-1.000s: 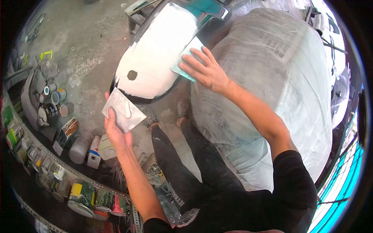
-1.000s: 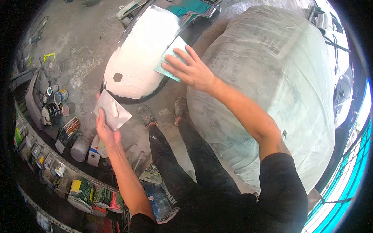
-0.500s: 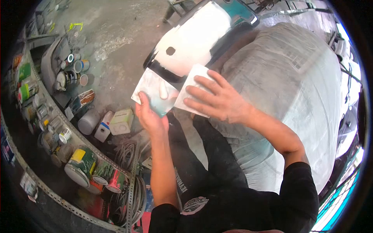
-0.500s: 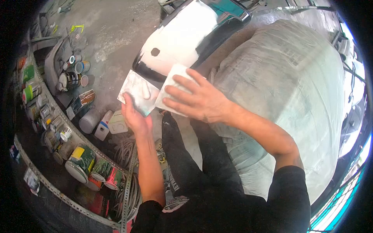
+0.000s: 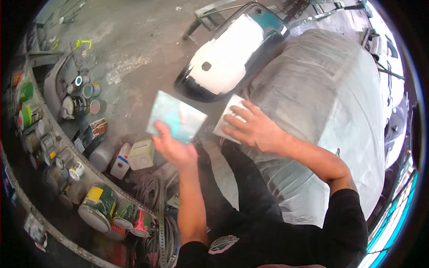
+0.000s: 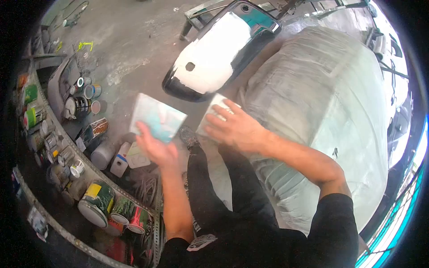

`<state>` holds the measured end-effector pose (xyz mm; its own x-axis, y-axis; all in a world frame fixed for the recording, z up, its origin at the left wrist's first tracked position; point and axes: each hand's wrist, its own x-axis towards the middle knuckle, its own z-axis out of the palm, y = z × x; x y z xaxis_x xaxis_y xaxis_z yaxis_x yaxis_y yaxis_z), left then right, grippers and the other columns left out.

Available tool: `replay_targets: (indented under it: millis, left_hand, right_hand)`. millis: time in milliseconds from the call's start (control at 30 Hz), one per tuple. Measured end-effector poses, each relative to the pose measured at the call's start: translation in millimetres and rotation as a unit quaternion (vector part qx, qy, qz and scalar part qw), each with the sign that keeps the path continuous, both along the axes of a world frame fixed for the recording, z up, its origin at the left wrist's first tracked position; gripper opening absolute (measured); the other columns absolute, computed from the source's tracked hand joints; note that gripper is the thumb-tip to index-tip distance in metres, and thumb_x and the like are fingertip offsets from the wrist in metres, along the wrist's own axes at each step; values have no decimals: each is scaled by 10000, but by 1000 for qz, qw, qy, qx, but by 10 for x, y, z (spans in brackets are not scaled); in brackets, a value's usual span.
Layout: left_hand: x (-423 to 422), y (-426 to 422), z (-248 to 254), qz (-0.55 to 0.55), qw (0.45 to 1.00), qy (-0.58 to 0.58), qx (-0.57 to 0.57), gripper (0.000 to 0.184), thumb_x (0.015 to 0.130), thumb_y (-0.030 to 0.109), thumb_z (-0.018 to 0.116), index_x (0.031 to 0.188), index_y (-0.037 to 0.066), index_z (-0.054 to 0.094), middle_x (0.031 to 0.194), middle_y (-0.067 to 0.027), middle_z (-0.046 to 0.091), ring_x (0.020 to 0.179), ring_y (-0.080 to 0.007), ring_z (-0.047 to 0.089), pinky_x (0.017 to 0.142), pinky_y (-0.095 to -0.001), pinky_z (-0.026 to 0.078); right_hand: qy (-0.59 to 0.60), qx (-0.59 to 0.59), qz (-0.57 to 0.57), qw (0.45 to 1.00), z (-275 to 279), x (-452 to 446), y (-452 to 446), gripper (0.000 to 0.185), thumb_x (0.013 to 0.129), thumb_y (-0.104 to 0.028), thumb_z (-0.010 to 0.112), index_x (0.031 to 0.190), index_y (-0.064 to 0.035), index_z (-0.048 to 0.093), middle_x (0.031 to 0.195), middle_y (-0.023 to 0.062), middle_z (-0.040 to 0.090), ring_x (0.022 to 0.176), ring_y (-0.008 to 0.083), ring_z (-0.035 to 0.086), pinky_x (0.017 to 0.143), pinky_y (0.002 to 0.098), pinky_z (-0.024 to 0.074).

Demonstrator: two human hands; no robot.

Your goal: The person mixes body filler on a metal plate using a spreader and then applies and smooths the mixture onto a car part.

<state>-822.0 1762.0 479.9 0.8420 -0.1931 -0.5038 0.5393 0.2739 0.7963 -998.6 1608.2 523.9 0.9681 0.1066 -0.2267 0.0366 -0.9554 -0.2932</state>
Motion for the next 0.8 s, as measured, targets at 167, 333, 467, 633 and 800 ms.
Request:
replay_targets:
  millis: [167,333,467,633,800]
  left_hand:
    - [528,215,-352,-67,997,25,-30,479,1132,311,574,1443,-51,545,1379,-173,648,1242,-291,659,1077,-454,519]
    - [468,203,-879,-127,970,153,-142,563,1155,325,485,1593,-24,434,1564,-180,540,1435,-318,546,1199,-482,437]
    - [378,124,-1099,-182,948,133,-224,609,1166,324,455,1665,-4,335,1639,-176,470,1481,-308,503,1225,-472,413]
    - [273,44,-1133,-199,942,127,-240,615,1169,322,452,1678,6,312,1629,-174,483,1478,-299,510,1227,-464,415]
    - [234,-2,-1101,-196,946,122,-229,606,1172,309,449,1682,14,309,1624,-173,491,1469,-292,521,1220,-454,425]
  right_hand:
    - [-44,-115,-87,989,-225,167,-70,698,845,-203,734,1516,-125,555,1479,132,559,1400,379,510,1182,618,395]
    - [-110,-175,-83,975,-446,729,-291,718,826,-199,752,1516,-123,566,1495,123,553,1406,380,506,1179,619,393]
    - [-116,-211,-58,969,-620,877,-405,730,805,-192,766,1513,-186,586,1496,117,555,1413,375,505,1185,622,389]
    - [-111,-200,-62,971,-645,815,-454,741,797,-172,772,1512,-249,589,1500,114,552,1411,388,505,1169,650,392]
    - [-127,-171,-74,974,-722,801,-515,931,683,-108,845,1552,-277,557,1560,102,514,1432,398,478,1182,638,373]
